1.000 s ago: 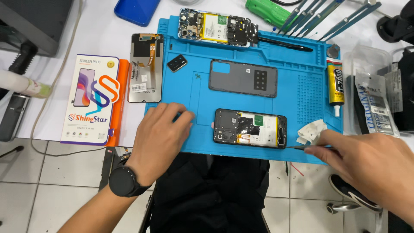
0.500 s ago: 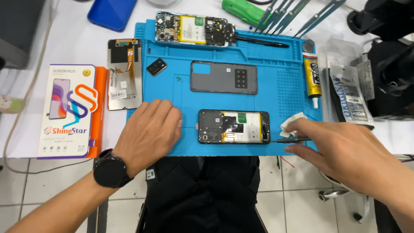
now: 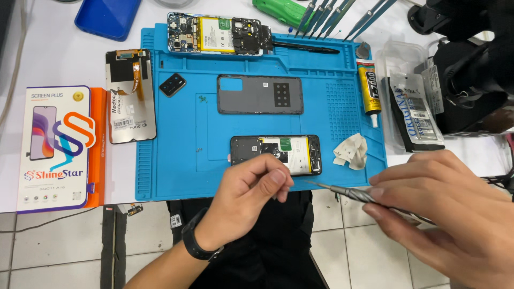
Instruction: The person uses a metal pick to pry and lift a smartphone battery, then uses a green electric screwdriver to remove screws from the phone's frame. The person handles the phone and tools on a blue work mat with other disassembled phone parts nearby.
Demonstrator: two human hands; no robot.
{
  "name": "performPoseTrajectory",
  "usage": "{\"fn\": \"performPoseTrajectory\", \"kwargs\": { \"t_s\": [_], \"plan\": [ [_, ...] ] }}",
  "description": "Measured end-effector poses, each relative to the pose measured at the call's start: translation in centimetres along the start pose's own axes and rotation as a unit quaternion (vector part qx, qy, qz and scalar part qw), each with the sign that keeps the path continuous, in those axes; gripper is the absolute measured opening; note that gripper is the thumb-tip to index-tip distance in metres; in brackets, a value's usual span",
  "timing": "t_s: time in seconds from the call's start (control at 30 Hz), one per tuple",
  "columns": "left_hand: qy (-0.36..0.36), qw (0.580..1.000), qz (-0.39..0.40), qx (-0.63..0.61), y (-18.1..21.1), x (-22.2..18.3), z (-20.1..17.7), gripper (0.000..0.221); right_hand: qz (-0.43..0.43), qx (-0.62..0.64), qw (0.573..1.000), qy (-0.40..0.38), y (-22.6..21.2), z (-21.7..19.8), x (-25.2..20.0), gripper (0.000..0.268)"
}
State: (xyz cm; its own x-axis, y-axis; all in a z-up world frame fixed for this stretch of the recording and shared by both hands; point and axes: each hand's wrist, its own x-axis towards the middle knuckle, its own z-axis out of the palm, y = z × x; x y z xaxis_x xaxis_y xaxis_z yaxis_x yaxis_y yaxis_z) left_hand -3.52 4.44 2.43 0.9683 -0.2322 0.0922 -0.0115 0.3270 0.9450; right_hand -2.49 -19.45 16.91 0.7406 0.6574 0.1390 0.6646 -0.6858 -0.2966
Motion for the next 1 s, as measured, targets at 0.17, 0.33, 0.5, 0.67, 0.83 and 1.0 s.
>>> {"fn": "performPoseTrajectory", "kwargs": {
  "t_s": [0.17, 0.33, 0.5, 0.67, 0.83, 1.0],
  "plan": [
    [-0.036, 0.997, -0.028, -0.057, -0.2, 0.1, 1.2, 0.031, -0.107, 0.014, 0.991, 0.082, -0.3, 0.7, 0.5, 0.018],
    [-0.036, 0.997, -0.037, -0.054, -0.3, 0.1, 1.1, 0.031, -0.097, 0.016, 0.992, 0.075, -0.4, 0.6, 0.8, 0.015],
    [-0.026, 0.998, -0.043, -0.035, -0.2, 0.1, 1.3, 0.031, -0.076, 0.025, 0.992, 0.097, -0.6, 1.6, 0.9, 0.012],
    [-0.027, 0.993, -0.008, 0.113, 0.4, 0.4, 1.4, 0.031, -0.090, 0.057, 0.991, 0.084, -0.2, 2.1, 1.0, 0.009],
    [-0.048, 0.994, 0.004, 0.093, -0.1, 0.7, 1.6, 0.034, -0.062, 0.061, 0.994, 0.073, -0.2, 1.0, 0.5, 0.007],
    [-0.059, 0.997, -0.013, 0.049, -0.3, 0.7, 1.5, 0.035, -0.059, 0.055, 0.995, 0.064, 0.0, 0.7, 0.0, 0.010]
  ]
}}
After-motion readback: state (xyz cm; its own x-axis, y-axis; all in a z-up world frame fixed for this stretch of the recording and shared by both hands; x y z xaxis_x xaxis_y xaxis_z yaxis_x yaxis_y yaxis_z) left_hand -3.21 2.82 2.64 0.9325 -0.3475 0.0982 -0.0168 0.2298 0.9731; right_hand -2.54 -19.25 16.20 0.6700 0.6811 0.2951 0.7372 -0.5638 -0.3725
